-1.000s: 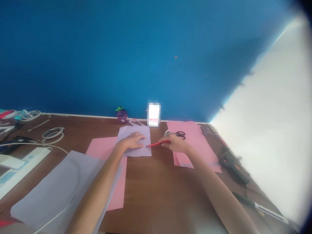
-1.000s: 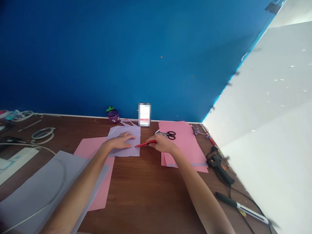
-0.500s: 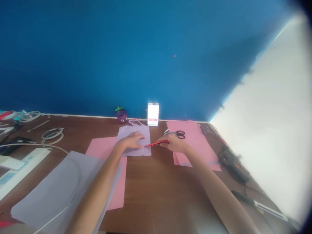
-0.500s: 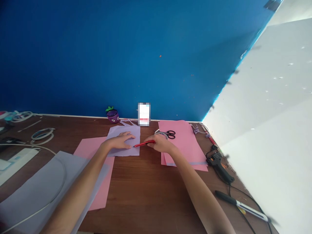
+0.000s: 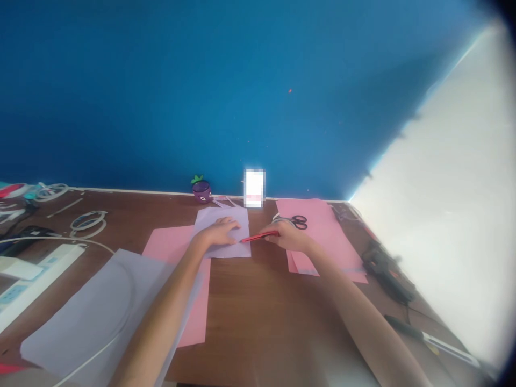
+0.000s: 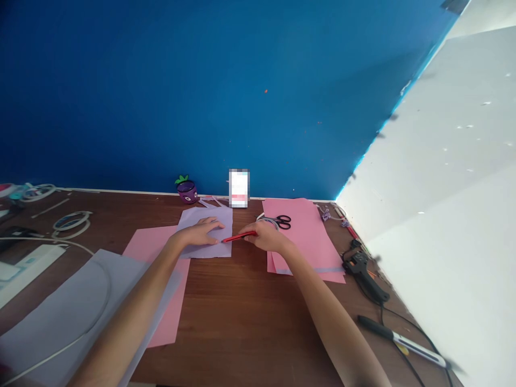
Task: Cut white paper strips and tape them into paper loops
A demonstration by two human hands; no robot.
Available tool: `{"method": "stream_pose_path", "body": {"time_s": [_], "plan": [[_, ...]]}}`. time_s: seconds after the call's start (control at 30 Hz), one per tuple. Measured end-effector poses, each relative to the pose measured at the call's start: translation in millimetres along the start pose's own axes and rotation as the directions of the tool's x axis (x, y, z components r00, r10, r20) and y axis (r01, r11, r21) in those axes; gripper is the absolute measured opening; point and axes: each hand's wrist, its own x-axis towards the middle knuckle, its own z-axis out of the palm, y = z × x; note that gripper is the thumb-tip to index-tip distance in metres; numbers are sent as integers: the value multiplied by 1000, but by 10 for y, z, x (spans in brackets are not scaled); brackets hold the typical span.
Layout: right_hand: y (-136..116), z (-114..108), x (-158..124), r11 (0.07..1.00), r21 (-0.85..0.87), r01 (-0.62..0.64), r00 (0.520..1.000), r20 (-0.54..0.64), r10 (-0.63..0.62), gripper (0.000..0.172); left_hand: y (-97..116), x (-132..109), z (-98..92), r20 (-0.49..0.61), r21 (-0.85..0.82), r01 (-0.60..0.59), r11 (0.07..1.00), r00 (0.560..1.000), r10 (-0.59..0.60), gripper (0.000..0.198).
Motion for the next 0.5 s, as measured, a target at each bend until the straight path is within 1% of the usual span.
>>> {"method": "stream_pose_path", "body": {"time_s": [0.27,0.4,0.5], "plan": [[41,-19,-10,1000,-5,12,1000,16,-12,30,13,10,15,-10,-13,11,1000,1000,-12,66],[105,-63,-39,999,40,-25,999,26,24,30,10,16,15,-11,-15,19,1000,1000,-19,65],[152,-96,-65,996,89,-30,999,42,27,31,3,15,17,-15,-17,12,1000,1000,-12,64]]}}
